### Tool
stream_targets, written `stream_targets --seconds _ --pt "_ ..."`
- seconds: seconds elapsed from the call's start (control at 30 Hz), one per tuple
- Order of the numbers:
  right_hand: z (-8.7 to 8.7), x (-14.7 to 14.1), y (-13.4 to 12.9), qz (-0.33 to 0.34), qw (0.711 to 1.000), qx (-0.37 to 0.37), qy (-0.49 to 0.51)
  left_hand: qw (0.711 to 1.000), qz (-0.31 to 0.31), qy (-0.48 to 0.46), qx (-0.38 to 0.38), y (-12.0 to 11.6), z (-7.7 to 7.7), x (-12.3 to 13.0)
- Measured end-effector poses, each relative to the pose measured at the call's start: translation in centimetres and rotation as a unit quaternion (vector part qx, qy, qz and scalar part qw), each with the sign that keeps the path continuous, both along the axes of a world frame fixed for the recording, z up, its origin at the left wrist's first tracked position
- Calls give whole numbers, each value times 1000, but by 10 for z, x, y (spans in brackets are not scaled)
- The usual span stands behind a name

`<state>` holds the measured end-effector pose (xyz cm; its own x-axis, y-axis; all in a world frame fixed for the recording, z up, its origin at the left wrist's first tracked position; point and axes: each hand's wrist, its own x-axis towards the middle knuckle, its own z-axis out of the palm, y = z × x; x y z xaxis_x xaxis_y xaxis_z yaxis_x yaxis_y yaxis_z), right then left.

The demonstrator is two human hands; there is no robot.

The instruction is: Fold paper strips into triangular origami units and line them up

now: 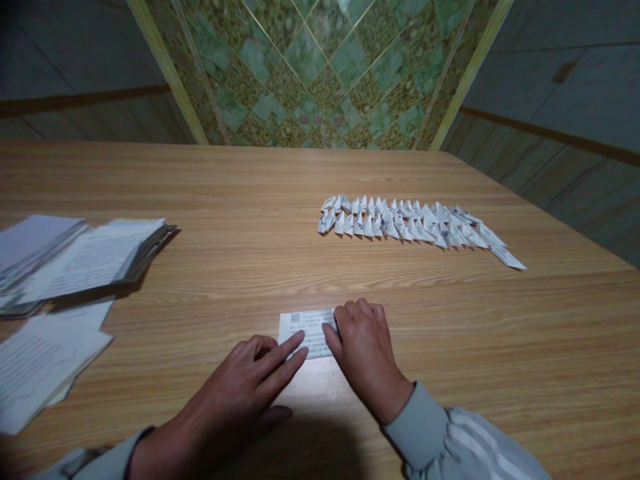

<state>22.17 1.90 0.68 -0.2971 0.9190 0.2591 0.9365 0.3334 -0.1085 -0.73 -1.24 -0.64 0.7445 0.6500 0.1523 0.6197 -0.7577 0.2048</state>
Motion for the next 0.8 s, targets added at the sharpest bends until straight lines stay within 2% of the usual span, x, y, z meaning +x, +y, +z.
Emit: stream_targets --seconds 0.27,0.43,0.53,0.63,0.8 --pt "-3 0 1 -8 1000 -8 5 999 2 54 4 -2 12 1" --pt "5 2 -3 -17 999 -2 28 998 2 56 7 -2 15 1" --pt "11 -1 -19 29 996 60 56 999 5 53 7 -2 17 2" --pt "6 -6 -42 127 986 73 74 999 7 53 9 -3 19 2" --pt "-10 -1 -63 143 988 58 29 999 10 48 16 -3 18 1"
